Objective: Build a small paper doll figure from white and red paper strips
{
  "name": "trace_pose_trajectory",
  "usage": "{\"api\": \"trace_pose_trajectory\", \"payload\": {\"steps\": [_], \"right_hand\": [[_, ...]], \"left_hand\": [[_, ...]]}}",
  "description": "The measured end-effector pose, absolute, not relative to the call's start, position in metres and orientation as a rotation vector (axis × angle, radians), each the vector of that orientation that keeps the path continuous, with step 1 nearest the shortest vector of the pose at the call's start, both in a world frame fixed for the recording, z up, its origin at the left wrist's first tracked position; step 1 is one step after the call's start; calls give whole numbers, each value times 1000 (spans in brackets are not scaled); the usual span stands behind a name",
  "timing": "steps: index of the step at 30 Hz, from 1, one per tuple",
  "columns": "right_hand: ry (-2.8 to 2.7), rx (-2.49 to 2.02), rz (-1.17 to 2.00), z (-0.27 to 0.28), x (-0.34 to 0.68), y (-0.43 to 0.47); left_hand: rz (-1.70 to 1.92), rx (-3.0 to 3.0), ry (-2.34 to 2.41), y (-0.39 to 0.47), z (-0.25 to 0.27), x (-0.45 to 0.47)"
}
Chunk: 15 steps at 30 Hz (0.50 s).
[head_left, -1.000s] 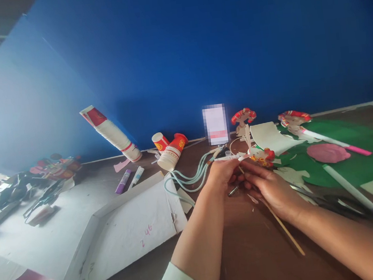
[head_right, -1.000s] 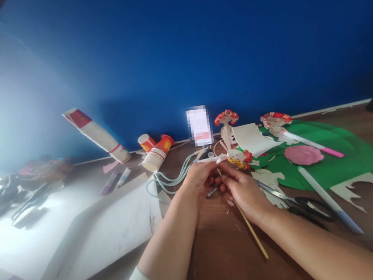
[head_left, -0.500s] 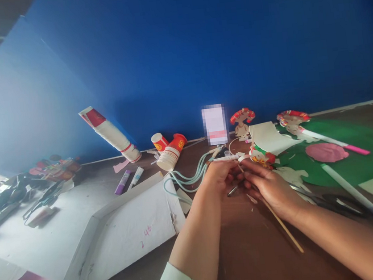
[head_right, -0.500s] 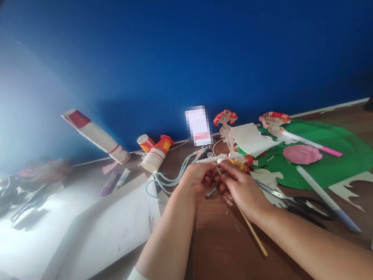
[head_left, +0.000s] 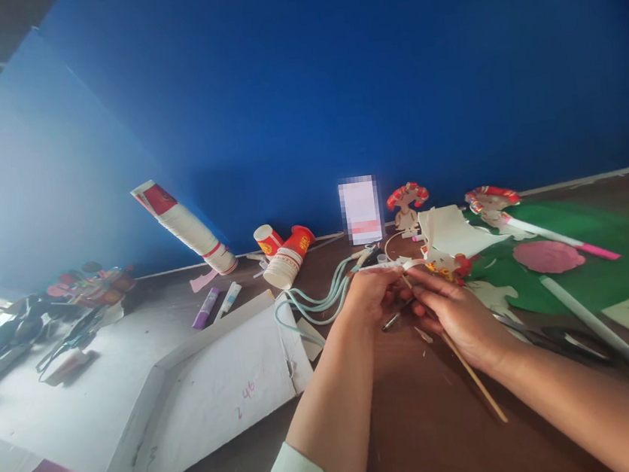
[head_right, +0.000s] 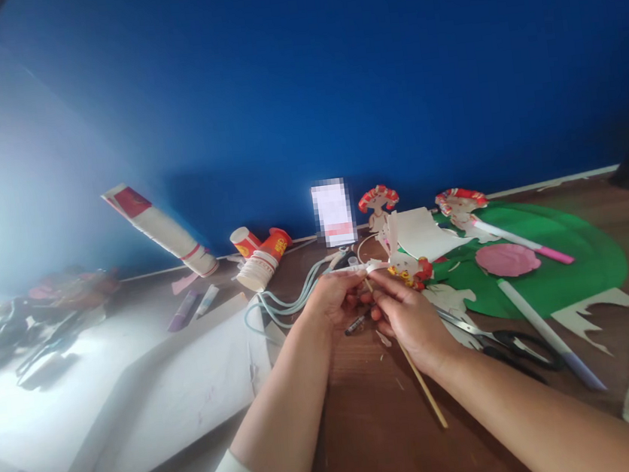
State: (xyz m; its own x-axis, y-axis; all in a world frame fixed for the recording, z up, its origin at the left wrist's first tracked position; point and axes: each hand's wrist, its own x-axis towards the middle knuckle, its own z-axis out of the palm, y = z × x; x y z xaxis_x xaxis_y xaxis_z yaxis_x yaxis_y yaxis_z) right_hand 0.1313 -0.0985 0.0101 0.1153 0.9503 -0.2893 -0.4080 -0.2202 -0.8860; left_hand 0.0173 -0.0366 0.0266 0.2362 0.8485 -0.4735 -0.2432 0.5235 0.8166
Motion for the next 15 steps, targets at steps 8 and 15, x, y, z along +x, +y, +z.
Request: {"api": "trace_pose_trajectory", "payload": {"steps": [8, 15], "right_hand": [[-668, -1173, 1405, 9, 129, -97], [-666, -1194, 1414, 5, 130, -97]], "left_hand": [[842, 696, 1021, -37, 21, 18], [858, 713, 1104, -38, 20, 20]]}}
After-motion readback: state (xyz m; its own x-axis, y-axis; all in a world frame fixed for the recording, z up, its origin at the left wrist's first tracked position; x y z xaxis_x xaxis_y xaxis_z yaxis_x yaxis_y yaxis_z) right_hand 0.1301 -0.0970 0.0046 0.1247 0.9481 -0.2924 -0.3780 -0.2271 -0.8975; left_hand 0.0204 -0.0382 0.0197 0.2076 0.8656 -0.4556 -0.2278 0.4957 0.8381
